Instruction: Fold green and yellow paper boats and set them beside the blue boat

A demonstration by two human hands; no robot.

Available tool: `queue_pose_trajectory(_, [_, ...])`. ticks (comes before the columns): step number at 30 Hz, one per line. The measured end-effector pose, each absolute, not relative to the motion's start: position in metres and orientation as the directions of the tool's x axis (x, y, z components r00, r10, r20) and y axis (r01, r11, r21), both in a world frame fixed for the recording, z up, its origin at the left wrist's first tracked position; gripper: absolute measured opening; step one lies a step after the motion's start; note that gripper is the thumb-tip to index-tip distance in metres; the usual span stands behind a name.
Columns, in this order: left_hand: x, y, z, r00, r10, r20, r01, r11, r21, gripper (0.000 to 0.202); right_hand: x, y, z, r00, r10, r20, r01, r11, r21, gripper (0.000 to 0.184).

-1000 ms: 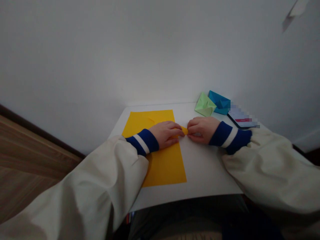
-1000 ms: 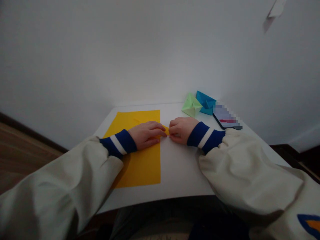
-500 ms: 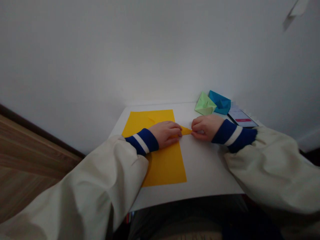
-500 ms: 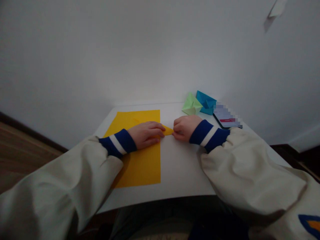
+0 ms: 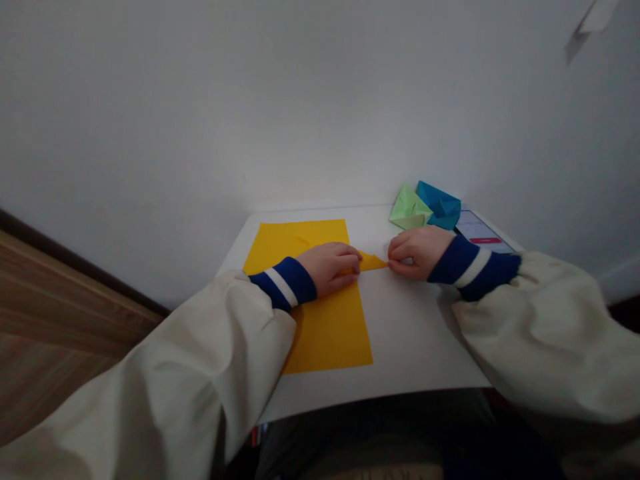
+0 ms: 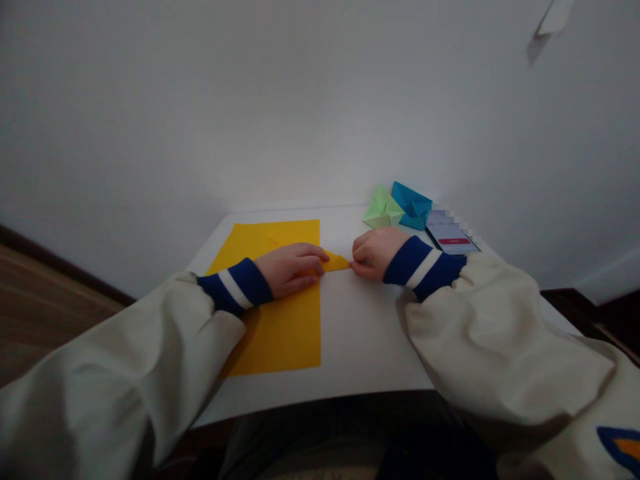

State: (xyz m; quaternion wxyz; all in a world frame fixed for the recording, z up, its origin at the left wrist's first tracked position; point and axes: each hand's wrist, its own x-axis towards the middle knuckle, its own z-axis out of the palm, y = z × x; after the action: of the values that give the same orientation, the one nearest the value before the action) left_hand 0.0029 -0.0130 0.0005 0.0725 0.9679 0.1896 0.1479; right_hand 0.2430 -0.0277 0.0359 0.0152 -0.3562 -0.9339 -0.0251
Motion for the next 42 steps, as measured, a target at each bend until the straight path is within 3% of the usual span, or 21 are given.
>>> queue_pose_trajectory(16, [0.005, -0.014, 0.007, 0.866, 0.403, 0.297, 0.368, -0.914, 0.169, 0.012, 0.227, -0.032, 0.032, -0.661, 0.745, 0.089, 0.742, 0.632, 0.222, 0.038])
queue_pose_trajectory(22, [0.008, -0.017, 0.014, 0.853, 0.449, 0.264, 0.423, -0.893, 0.151, 0.019, 0.224, -0.023, 0.017, -0.625, 0.749, 0.22, 0.767, 0.642, -0.004, 0.033])
queue_pose_trajectory(28, [0.006, -0.015, 0.008, 0.8, 0.54, 0.261, 0.539, -0.839, 0.081, 0.049, 0.226, -0.01, 0.0, -0.62, 0.71, 0.335, 0.679, 0.699, -0.224, 0.027])
queue_pose_trajectory(31, [0.006, -0.015, 0.005, 0.762, 0.607, 0.224, 0.609, -0.79, 0.068, 0.055, 0.225, -0.01, -0.004, -0.621, 0.697, 0.36, 0.65, 0.714, -0.26, 0.028])
queue_pose_trajectory(37, [0.007, -0.016, 0.007, 0.786, 0.536, 0.308, 0.541, -0.838, 0.075, 0.045, 0.224, -0.01, -0.005, -0.634, 0.692, 0.346, 0.644, 0.72, -0.258, 0.039])
queue_pose_trajectory(42, [0.009, -0.019, 0.013, 0.801, 0.486, 0.35, 0.522, -0.853, -0.011, 0.044, 0.223, -0.007, -0.006, -0.665, 0.655, 0.36, 0.587, 0.756, -0.291, 0.026])
